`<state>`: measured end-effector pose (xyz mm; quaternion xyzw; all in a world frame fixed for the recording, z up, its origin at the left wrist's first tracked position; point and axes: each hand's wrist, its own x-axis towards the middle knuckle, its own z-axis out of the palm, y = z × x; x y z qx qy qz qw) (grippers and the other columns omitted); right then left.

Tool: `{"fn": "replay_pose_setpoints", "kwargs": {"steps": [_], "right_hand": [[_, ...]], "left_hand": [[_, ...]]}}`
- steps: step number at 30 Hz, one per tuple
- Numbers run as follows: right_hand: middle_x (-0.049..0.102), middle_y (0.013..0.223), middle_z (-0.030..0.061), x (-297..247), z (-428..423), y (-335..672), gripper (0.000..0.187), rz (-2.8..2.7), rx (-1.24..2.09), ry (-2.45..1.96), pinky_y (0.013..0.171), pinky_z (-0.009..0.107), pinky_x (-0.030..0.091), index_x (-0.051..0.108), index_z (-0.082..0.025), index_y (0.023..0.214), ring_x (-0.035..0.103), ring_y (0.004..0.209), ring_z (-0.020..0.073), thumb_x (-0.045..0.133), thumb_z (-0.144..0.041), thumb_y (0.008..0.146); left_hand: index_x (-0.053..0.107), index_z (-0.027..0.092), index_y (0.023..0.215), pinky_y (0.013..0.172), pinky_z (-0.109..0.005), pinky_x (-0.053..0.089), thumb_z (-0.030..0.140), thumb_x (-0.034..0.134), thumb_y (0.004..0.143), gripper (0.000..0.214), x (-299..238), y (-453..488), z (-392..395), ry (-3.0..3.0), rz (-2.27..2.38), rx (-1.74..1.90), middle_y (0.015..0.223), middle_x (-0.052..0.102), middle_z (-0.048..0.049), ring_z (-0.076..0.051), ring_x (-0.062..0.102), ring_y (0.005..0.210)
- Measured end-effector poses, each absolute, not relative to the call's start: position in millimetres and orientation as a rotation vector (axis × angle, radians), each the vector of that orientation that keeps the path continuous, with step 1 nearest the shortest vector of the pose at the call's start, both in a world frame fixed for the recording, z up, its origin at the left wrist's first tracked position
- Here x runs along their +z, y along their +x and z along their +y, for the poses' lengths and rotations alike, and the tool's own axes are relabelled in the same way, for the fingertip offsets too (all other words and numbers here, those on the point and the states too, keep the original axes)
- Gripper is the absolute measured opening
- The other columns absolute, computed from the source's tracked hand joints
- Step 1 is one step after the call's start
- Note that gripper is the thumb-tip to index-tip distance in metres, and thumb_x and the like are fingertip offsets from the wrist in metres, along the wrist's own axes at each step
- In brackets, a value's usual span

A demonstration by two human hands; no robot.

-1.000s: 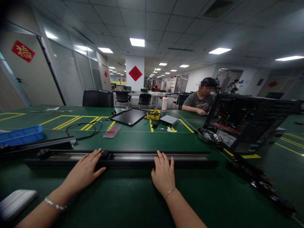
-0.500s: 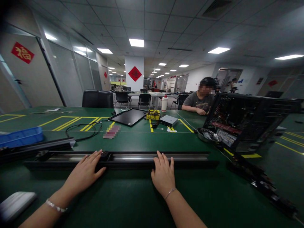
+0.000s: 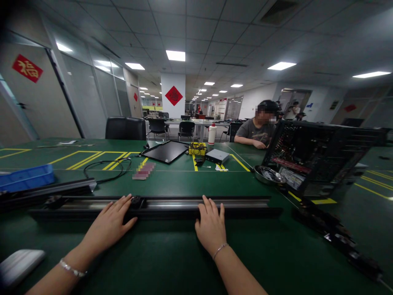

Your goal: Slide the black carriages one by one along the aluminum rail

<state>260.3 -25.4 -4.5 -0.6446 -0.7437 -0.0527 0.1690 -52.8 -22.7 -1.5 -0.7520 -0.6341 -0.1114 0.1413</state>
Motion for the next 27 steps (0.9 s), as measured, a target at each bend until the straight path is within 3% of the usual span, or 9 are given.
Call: {"fn": "replay_pose_setpoints", "kwargs": {"steps": [27], "right_hand": [[0.036, 0.142, 0.0051, -6.5, -24.9, 262.4, 0.041, -2.124, -0.19, -1.838, 0.107, 0.052, 0.008, 0.053, -0.022, 0.117, 0.029, 0.13, 0.0239, 0.043, -0.02, 0.077]], "left_hand": [[0.044, 0.014, 0.13, 0.103, -0.054, 0.027, 0.045, 0.04, 0.079, 0.059, -6.1, -46.1, -23.5, -2.143, -1.844, -0.33, 0.141, 0.039, -0.0127, -0.03, 0.035, 0.13]]}}
